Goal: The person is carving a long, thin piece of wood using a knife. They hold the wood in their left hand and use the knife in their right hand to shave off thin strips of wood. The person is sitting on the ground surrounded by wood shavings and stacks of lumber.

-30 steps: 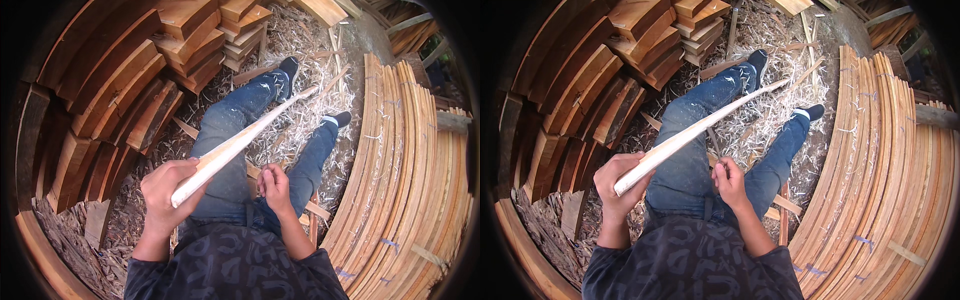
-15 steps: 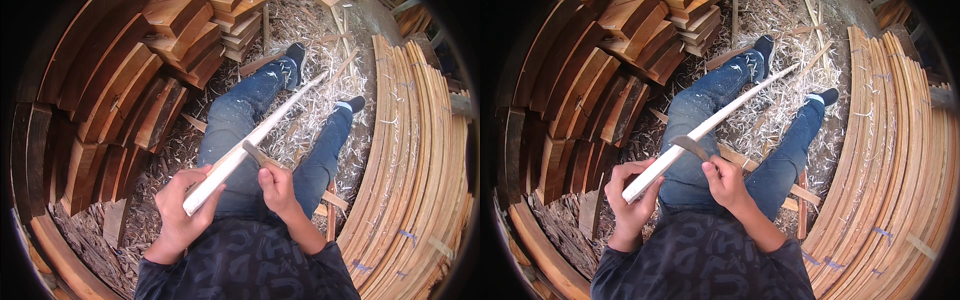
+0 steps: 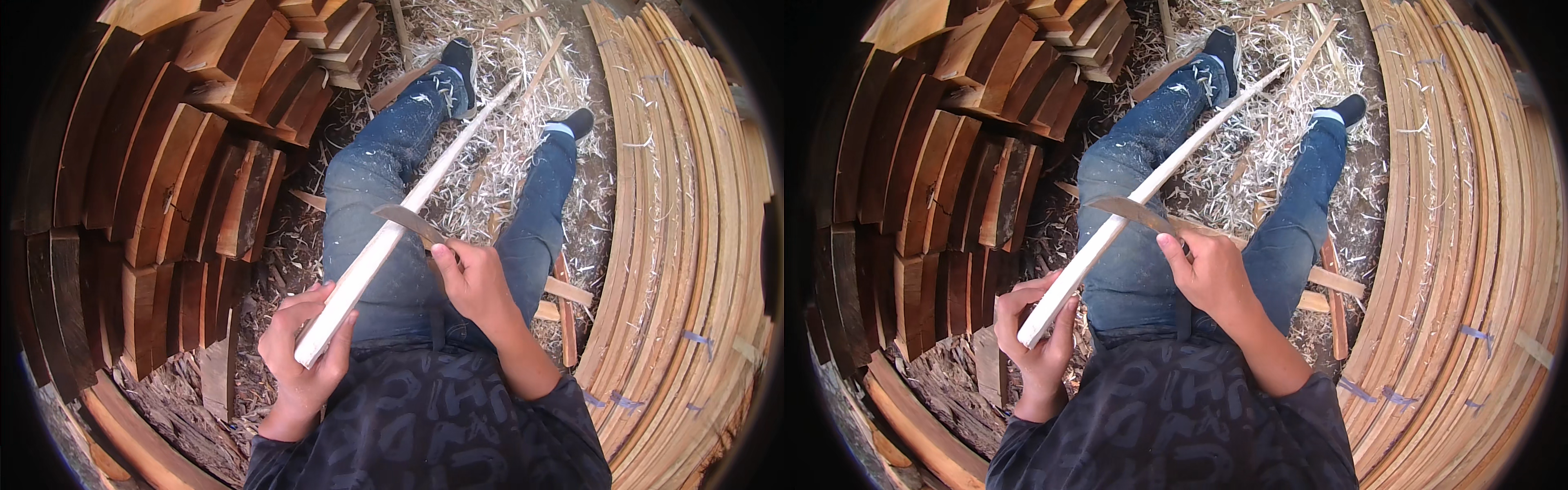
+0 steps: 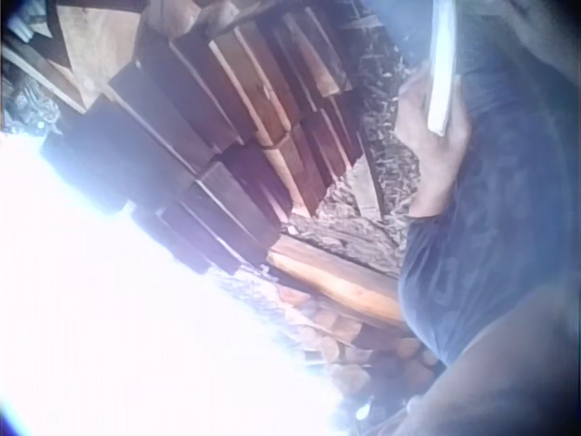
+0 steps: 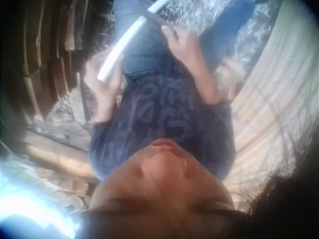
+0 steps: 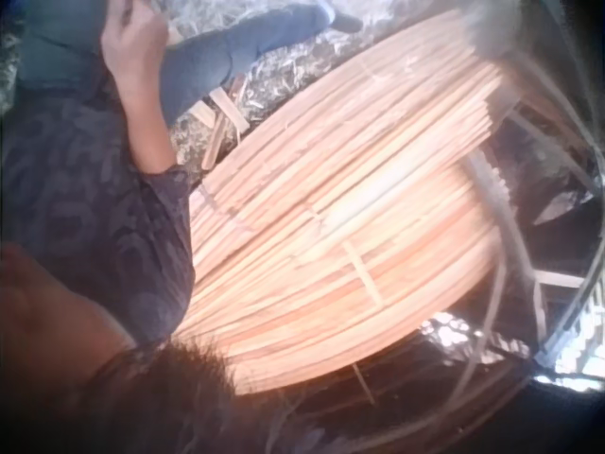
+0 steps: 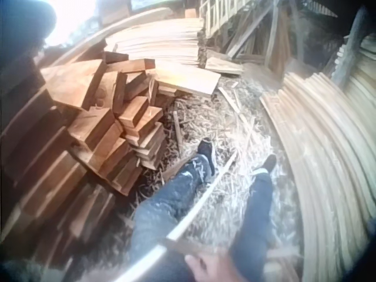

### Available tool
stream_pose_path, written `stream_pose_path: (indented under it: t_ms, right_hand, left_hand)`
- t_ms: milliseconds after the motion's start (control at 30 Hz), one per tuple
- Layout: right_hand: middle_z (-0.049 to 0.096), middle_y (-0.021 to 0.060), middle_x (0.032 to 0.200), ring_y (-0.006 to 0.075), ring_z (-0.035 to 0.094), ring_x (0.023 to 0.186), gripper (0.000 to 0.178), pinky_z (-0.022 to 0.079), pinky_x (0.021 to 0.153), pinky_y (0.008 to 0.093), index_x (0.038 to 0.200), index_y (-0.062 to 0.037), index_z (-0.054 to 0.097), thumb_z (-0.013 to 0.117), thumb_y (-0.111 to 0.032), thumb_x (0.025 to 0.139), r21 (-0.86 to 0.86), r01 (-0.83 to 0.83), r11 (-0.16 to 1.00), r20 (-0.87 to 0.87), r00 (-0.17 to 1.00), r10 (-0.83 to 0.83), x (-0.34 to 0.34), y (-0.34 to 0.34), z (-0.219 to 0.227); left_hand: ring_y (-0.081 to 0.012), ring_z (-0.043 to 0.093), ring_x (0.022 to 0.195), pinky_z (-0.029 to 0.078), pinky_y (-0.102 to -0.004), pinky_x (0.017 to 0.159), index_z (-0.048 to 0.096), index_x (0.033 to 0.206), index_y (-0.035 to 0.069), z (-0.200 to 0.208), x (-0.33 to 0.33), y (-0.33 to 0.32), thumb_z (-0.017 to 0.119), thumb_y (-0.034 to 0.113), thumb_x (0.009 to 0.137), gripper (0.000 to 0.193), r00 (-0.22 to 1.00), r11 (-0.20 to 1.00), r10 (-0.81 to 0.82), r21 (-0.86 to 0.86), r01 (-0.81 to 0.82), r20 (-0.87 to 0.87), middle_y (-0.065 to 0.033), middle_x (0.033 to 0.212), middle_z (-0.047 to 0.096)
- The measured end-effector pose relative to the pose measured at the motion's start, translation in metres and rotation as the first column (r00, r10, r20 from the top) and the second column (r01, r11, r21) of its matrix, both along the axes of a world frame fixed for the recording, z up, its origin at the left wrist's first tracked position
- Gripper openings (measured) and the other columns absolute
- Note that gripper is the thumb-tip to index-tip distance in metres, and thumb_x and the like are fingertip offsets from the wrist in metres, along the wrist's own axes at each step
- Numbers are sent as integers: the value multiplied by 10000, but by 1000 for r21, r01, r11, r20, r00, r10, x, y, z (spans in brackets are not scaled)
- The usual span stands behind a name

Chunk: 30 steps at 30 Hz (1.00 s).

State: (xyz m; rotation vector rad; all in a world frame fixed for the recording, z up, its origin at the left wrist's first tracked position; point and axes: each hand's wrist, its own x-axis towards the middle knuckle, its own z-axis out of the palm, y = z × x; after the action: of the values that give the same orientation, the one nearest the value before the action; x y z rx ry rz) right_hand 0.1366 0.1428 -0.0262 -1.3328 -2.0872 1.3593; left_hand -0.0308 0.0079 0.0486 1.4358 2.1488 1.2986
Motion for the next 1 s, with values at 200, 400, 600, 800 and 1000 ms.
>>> stream_pose_path:
  t_ms: [200,400,600,800,1000]
  right_hand:
    - [514,217,527,382,564,526,530,421,511,431,673,35,592,491,-414,936,-37,145,989,131,982,-139,18,33,-58]
    - [549,203,560,372,571,533,464,445,516,420,709,12,603,538,-396,920,-15,-18,1000,-71,997,17,3,-4,-15]
    - [514,209,522,386,552,505,479,422,480,430,654,11,578,555,-389,915,-14,65,998,-35,997,-66,-2,9,-39]
    - [507,191,502,371,551,490,532,428,467,436,594,-6,531,553,-437,905,100,-24,995,-40,999,28,-7,-5,-18]
    - [512,196,490,379,558,485,519,442,473,438,613,3,552,554,-424,908,29,83,996,-49,995,-82,-9,7,-42]
  left_hand:
    - [-293,681,833,543,-377,812,512,908,-24,0,2,0,739,-34,708,303,1000,1000,-3,-3,3,-11,-222,867,664]
    - [-294,677,826,540,-364,799,489,919,-19,0,2,2,730,-33,715,316,1000,1000,22,-4,-22,-1,-241,875,658]
    - [-205,628,841,501,-275,767,466,949,-23,-5,-2,-2,687,-23,784,275,999,999,33,-32,-32,5,-232,953,626]
    - [-267,661,872,515,-308,770,459,941,-19,-9,-2,-5,709,-43,749,316,1000,999,25,-33,-25,8,-265,920,635]
    - [-232,634,863,502,-291,776,458,949,-21,-8,2,-5,687,-33,781,285,996,997,73,-25,-72,43,-242,932,623]
